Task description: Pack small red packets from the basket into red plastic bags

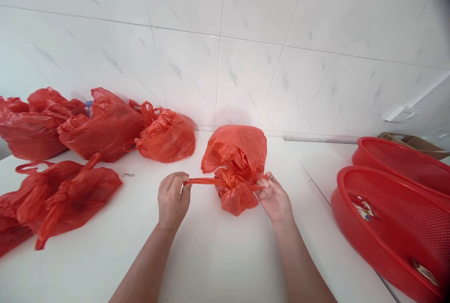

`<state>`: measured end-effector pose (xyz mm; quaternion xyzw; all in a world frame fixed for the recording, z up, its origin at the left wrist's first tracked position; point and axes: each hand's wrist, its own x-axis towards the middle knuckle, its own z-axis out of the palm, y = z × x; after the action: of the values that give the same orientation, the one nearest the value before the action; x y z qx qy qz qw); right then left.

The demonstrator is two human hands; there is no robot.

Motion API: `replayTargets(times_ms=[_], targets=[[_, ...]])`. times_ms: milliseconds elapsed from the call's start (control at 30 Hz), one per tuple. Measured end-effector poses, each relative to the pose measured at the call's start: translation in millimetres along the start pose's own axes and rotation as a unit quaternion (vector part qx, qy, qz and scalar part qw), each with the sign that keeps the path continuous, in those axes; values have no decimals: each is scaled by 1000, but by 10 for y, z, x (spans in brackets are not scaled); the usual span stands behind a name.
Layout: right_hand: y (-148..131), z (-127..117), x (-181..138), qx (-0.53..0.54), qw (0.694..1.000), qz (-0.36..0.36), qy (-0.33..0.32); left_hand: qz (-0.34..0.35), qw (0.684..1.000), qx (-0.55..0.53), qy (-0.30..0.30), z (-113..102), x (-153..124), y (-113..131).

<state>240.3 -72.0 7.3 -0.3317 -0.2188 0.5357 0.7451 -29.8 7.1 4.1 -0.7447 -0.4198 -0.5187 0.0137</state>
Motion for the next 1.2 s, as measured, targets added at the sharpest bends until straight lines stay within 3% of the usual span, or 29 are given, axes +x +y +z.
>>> replayTargets(times_ms=[133, 233, 400, 500, 567, 733, 933, 1100, 1167, 1200], targets=[[61, 41, -48, -62, 998, 16, -24, -68, 997, -30, -28, 16, 11, 14], [152, 101, -96, -112, 990, 52, -75, -16, 994, -83, -66, 8, -13, 136], [309, 167, -150, -166, 964, 134, -161, 70, 968, -120, -208, 102, -169, 421], [351, 146, -144, -184, 960, 158, -139, 37, 952, -132, -274, 169, -238, 441], [364, 108, -123, -198, 961, 157, -112, -6, 951, -138, -277, 142, -240, 389], [428, -6, -64, -208, 956, 173, -114, -107, 975, -122, -151, -246, -112, 209], [509, -90, -12, -235, 948, 198, -77, -98, 994, 37, 36, -1123, 11, -68], [566, -116, 21, -253, 946, 189, -69, -90, 939, 229, 240, -1807, -210, -400], [583, -90, -2, -265, 946, 172, -72, -127, 911, 296, 258, -1933, -395, -603], [588, -67, -21, -274, 945, 162, -74, -156, 902, 323, 240, -1958, -496, -722]])
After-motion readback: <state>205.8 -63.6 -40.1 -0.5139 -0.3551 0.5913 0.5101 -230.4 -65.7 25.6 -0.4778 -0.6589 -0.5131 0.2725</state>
